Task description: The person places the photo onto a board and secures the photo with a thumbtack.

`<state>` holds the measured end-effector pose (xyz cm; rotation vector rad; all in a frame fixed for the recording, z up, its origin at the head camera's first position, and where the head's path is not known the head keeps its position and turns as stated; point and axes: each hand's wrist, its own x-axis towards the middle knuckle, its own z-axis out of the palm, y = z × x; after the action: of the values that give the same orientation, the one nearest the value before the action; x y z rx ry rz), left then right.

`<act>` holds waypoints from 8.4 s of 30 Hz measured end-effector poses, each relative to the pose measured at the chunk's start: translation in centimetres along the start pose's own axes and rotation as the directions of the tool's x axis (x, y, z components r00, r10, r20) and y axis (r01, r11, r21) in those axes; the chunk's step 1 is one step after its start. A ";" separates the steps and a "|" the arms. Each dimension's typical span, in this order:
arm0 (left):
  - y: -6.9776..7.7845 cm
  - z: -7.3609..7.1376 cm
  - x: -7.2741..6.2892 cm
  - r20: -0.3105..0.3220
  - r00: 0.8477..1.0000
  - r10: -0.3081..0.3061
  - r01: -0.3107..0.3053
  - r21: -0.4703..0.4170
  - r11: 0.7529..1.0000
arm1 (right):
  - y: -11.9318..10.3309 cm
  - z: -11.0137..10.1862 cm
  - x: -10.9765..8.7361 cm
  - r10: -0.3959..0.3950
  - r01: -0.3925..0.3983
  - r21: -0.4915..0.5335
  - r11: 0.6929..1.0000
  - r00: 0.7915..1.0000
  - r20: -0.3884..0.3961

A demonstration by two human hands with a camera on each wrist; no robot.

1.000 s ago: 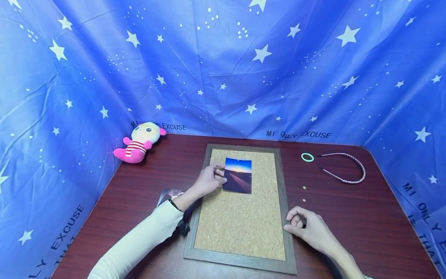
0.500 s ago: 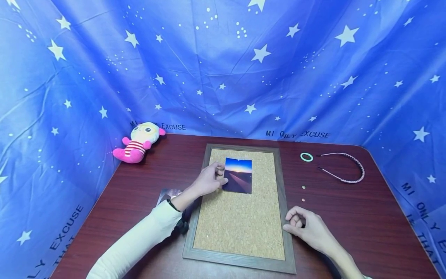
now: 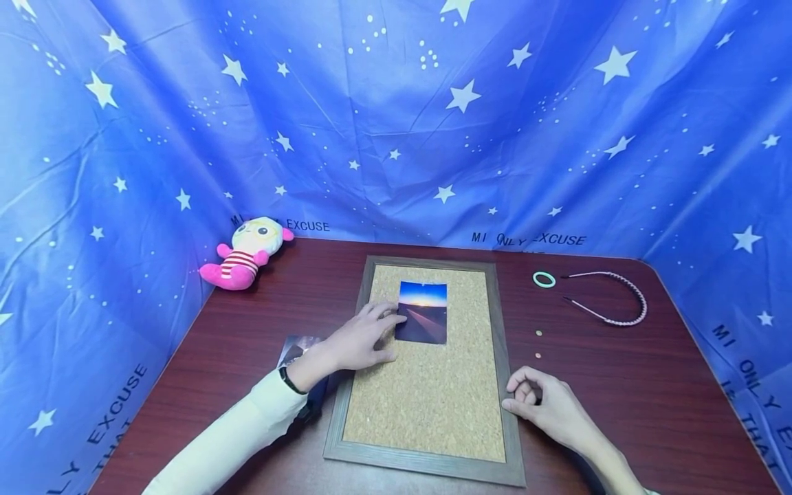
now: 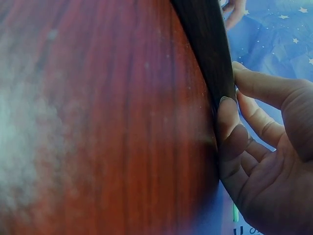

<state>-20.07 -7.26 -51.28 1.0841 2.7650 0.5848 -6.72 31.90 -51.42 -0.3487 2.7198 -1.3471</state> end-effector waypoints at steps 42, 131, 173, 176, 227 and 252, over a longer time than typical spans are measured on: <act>0.3 -1.4 -1.3 0.001 0.996 0.091 -0.091 -0.020 0.996 | 2.8 -3.5 2.6 -0.033 -0.085 -0.322 0.943 0.938 -0.345; 1.3 -2.3 -1.0 0.077 0.997 -0.015 0.022 -0.093 0.995 | -7.5 4.5 22.1 0.310 -0.280 0.556 0.783 0.950 0.043; 1.2 -2.0 -1.0 0.047 0.999 -0.007 0.010 -0.071 0.997 | -9.0 7.0 23.6 0.519 -0.522 0.054 0.851 0.820 -0.240; 1.2 -2.0 -1.0 0.047 0.999 -0.005 0.008 -0.069 0.998 | -9.1 7.2 23.5 0.507 -0.521 0.015 0.854 0.824 -0.251; 0.7 -1.8 -0.9 0.013 0.999 0.034 -0.032 -0.111 0.993 | -7.2 6.3 23.2 0.506 -0.414 0.409 0.813 0.850 -0.146; -2.4 1.3 -1.5 -0.109 0.991 0.081 -0.095 -0.129 0.987 | -9.0 2.3 16.6 0.263 -0.194 0.452 0.871 0.960 -0.095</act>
<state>-20.17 -9.48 -53.43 1.1822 2.7272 0.8476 -20.96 20.82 -45.27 0.1181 2.3588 -1.9126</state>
